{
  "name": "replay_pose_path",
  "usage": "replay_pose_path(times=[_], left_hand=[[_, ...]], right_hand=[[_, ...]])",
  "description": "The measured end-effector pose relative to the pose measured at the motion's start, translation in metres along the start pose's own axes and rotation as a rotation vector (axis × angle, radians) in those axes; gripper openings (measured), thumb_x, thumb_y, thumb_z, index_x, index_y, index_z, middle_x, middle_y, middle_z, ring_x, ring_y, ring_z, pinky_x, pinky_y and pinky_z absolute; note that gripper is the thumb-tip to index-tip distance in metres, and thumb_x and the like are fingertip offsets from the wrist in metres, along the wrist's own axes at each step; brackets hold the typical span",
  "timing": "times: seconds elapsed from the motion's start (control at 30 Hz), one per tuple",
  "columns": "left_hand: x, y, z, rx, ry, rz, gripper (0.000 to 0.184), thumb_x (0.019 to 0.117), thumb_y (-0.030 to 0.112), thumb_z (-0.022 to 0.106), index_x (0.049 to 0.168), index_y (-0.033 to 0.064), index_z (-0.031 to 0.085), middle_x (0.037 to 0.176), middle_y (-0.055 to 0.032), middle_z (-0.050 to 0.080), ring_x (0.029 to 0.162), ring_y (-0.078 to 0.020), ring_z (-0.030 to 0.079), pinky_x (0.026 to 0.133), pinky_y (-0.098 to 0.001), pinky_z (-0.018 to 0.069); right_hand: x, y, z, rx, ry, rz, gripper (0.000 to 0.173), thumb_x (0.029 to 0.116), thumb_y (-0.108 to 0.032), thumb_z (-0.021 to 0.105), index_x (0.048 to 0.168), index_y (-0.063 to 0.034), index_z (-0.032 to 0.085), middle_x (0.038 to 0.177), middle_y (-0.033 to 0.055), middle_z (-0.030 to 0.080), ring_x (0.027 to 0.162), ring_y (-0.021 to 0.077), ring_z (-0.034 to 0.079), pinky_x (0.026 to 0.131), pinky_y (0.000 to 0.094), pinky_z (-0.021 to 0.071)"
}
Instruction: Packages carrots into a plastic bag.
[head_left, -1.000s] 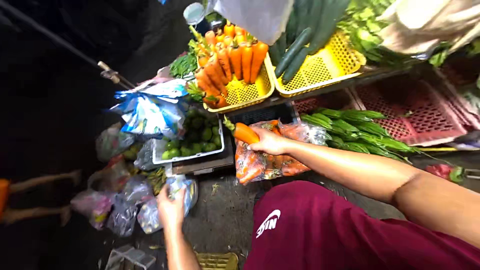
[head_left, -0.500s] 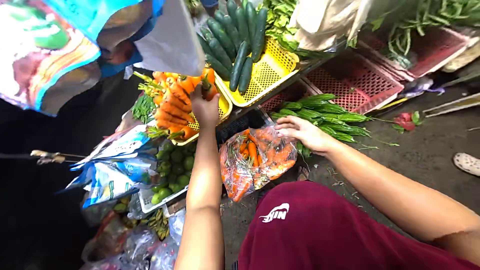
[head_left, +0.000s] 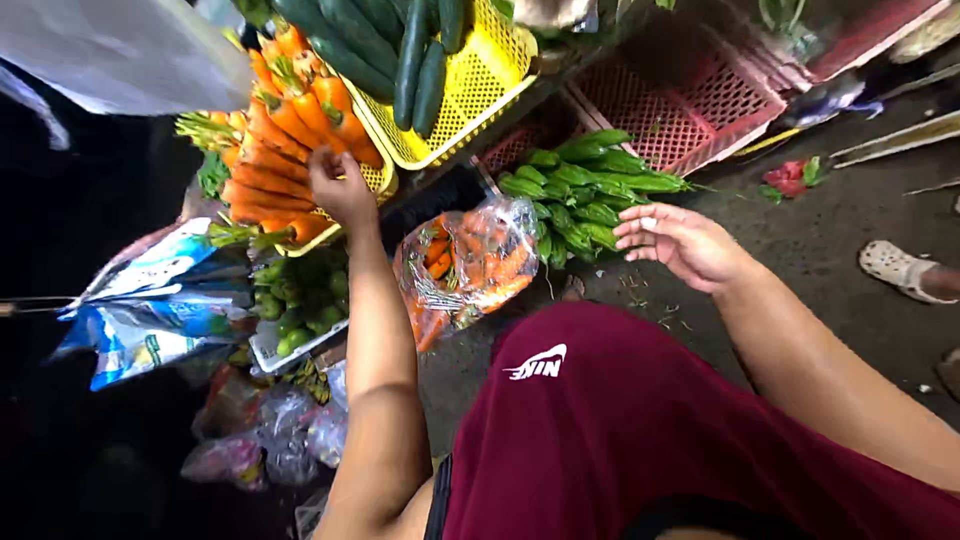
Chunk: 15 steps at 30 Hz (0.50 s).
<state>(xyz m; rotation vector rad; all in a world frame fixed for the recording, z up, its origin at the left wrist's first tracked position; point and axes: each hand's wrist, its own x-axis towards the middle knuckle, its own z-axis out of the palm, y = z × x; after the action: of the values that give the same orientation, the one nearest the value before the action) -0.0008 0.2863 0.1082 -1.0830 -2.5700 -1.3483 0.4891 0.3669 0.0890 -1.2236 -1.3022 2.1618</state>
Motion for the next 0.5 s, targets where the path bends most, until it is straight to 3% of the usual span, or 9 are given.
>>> replay_pose_path(times=[0.07,0.17,0.23,0.3,0.33,0.4,0.43,0.47,0.5], left_hand=[[-0.050,0.017,-0.010,0.068,-0.273,-0.048,0.033,0.1029,0.018,0.050,0.121,-0.0054,0.065,0.107,-0.0197,0.071,0.096,-0.0245,0.070,0.089,-0.0442,0.0572],[-0.117,-0.011,0.025,0.193,-0.840,-0.244,0.027,0.1025,0.016,0.054,0.119,0.0003,0.070,0.113,-0.0213,0.071,0.105,-0.0348,0.070,0.096,-0.0593,0.0552],[-0.163,-0.026,0.052,0.146,-0.922,-0.345,0.032,0.0998,0.017,0.061,0.125,-0.0005,0.067,0.119,-0.0239,0.070,0.112,-0.0379,0.067,0.100,-0.0609,0.0522],[-0.196,-0.012,0.054,0.018,-0.934,-0.452,0.042,0.1030,0.022,0.060,0.140,0.0016,0.056,0.130,-0.0193,0.065,0.119,-0.0282,0.064,0.103,-0.0478,0.0524],[-0.206,0.004,0.050,0.014,-0.934,-0.505,0.042,0.1026,0.020,0.060,0.140,0.0014,0.055,0.129,-0.0190,0.065,0.116,-0.0265,0.064,0.100,-0.0450,0.0527],[-0.191,0.070,0.036,0.267,-1.159,-0.620,0.047,0.1092,0.016,0.051,0.152,0.0004,0.041,0.150,-0.0205,0.051,0.138,-0.0297,0.050,0.116,-0.0464,0.0388],[-0.190,0.091,0.033,0.388,-1.219,-0.513,0.048,0.1101,0.021,0.050,0.152,0.0003,0.040,0.152,-0.0205,0.049,0.141,-0.0303,0.047,0.117,-0.0468,0.0368],[-0.205,0.090,0.031,0.411,-1.093,-0.251,0.047,0.1071,0.025,0.054,0.144,-0.0041,0.050,0.141,-0.0261,0.057,0.133,-0.0373,0.055,0.112,-0.0520,0.0425],[-0.225,0.073,0.040,0.334,-0.836,0.033,0.047,0.1004,0.029,0.060,0.130,-0.0068,0.062,0.124,-0.0300,0.066,0.117,-0.0434,0.064,0.099,-0.0572,0.0505]], right_hand=[[0.003,-0.003,-0.017,0.002,-0.004,0.000,0.034,0.1080,-0.022,0.036,0.128,-0.0099,0.060,0.113,0.0071,0.071,0.095,0.0197,0.071,0.084,0.0404,0.0610],[0.011,-0.011,-0.030,-0.008,-0.020,0.011,0.033,0.1081,-0.019,0.035,0.126,-0.0082,0.061,0.112,0.0080,0.071,0.094,0.0207,0.071,0.083,0.0402,0.0608],[0.017,-0.017,-0.030,-0.047,-0.050,0.023,0.032,0.1082,-0.018,0.036,0.124,-0.0075,0.062,0.111,0.0080,0.072,0.093,0.0202,0.071,0.082,0.0397,0.0607],[0.023,-0.020,-0.028,-0.089,-0.086,0.017,0.028,0.1083,-0.019,0.041,0.123,-0.0083,0.063,0.109,0.0076,0.073,0.090,0.0186,0.072,0.080,0.0369,0.0610],[0.023,-0.022,-0.025,-0.104,-0.098,0.016,0.027,0.1076,-0.018,0.043,0.123,-0.0082,0.063,0.108,0.0072,0.073,0.089,0.0178,0.072,0.078,0.0355,0.0611],[0.023,-0.026,-0.018,-0.124,-0.123,0.014,0.025,0.1066,-0.016,0.045,0.122,-0.0077,0.063,0.106,0.0069,0.074,0.088,0.0167,0.072,0.077,0.0335,0.0609],[0.023,-0.026,-0.016,-0.134,-0.129,0.015,0.024,0.1063,-0.014,0.045,0.122,-0.0074,0.062,0.106,0.0072,0.074,0.088,0.0162,0.072,0.077,0.0326,0.0611],[0.022,-0.027,-0.014,-0.143,-0.130,0.024,0.024,0.1065,-0.013,0.045,0.122,-0.0068,0.062,0.107,0.0074,0.073,0.088,0.0159,0.072,0.077,0.0323,0.0610],[0.020,-0.027,-0.013,-0.150,-0.133,0.038,0.024,0.1074,-0.012,0.045,0.123,-0.0058,0.061,0.109,0.0080,0.072,0.090,0.0163,0.071,0.078,0.0334,0.0605]])
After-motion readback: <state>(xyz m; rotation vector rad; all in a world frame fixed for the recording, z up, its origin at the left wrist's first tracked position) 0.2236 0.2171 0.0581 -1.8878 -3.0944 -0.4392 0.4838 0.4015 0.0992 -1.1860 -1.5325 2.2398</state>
